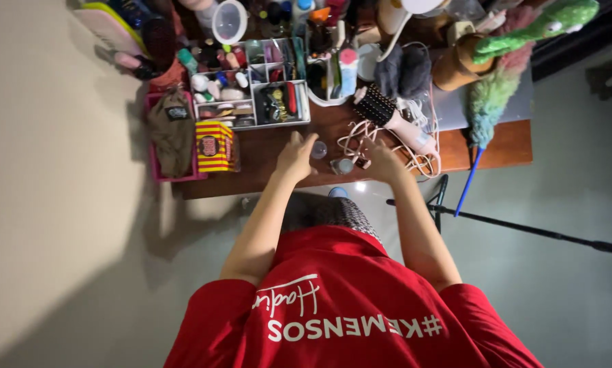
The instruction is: Organizing and tidying various makeup products, hair accessories, and tools on a vanity or desk.
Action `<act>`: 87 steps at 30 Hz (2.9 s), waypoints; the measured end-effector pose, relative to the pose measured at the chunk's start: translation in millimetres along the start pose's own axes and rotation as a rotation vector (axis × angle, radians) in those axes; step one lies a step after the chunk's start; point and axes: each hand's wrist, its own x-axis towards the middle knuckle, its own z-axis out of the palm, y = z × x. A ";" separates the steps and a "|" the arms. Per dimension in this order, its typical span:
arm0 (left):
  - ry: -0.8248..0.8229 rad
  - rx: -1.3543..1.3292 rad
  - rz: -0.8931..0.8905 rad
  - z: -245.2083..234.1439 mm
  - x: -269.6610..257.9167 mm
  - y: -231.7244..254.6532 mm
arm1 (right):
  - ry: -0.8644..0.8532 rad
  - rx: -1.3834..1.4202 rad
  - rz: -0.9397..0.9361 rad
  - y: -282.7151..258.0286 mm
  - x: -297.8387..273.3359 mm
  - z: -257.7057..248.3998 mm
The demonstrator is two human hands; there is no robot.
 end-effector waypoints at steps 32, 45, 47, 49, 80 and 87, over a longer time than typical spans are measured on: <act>0.420 -0.110 -0.043 16.6 -28.3 -90.8 | 0.511 0.902 -0.244 -120.1 81.2 -178.3; 0.357 -0.065 -0.009 29.7 -2.3 -89.8 | 0.490 0.530 -0.441 -178.7 299.9 -130.1; 0.375 -0.091 0.013 34.7 -0.4 -98.0 | 0.397 0.614 -0.383 -179.6 317.6 -121.8; 0.390 -0.117 0.039 37.0 2.1 -103.3 | 0.304 0.692 -0.319 -179.2 331.0 -114.7; 0.535 -0.143 -0.061 7.3 -12.3 -87.5 | 0.328 0.164 -0.666 -179.1 358.7 -46.4; 0.556 0.165 -0.281 11.6 -9.6 -96.5 | 0.359 0.226 -0.691 -185.3 331.3 -71.7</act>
